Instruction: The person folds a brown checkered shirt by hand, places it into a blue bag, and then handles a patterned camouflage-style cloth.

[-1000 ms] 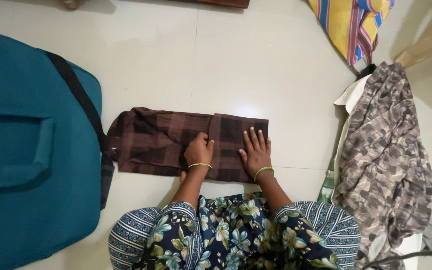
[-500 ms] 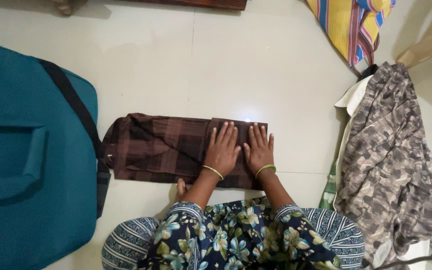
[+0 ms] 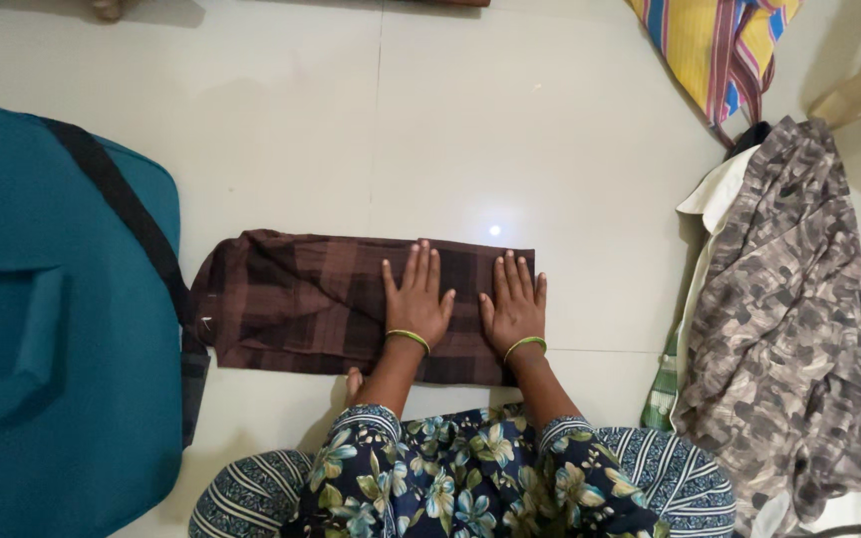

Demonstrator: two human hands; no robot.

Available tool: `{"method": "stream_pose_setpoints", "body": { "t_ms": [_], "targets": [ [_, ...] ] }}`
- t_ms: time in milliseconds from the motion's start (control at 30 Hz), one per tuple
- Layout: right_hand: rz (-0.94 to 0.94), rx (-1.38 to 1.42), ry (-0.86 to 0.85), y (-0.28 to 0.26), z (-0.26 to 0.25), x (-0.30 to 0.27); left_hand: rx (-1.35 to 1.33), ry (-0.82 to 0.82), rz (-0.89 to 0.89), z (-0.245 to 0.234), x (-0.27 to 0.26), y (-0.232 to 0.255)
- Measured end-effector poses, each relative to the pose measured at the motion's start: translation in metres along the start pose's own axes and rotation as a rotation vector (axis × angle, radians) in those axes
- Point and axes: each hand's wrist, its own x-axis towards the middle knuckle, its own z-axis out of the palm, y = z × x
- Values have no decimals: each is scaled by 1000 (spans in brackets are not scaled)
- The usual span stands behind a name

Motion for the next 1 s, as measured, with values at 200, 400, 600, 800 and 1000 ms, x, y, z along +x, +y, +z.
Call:
{"method": "stream_pose_setpoints", "body": {
  "t_ms": [200, 400, 600, 800, 1000],
  "targets": [
    [126, -46, -105, 0, -3, 6, 93, -48, -106, -8, 5, -17],
    [128, 86, -257, 33, 9, 19, 68, -61, -128, -19, 3, -25],
    [359, 1077, 111, 81, -6, -5, -82, 295, -28, -26, -5, -18],
    [116, 359, 73, 41, 15, -8, -102, 164, 236, -7, -24, 13],
    [13, 152, 54, 26, 17, -12, 21, 105, 166, 4, -23, -2]
  ]
}}
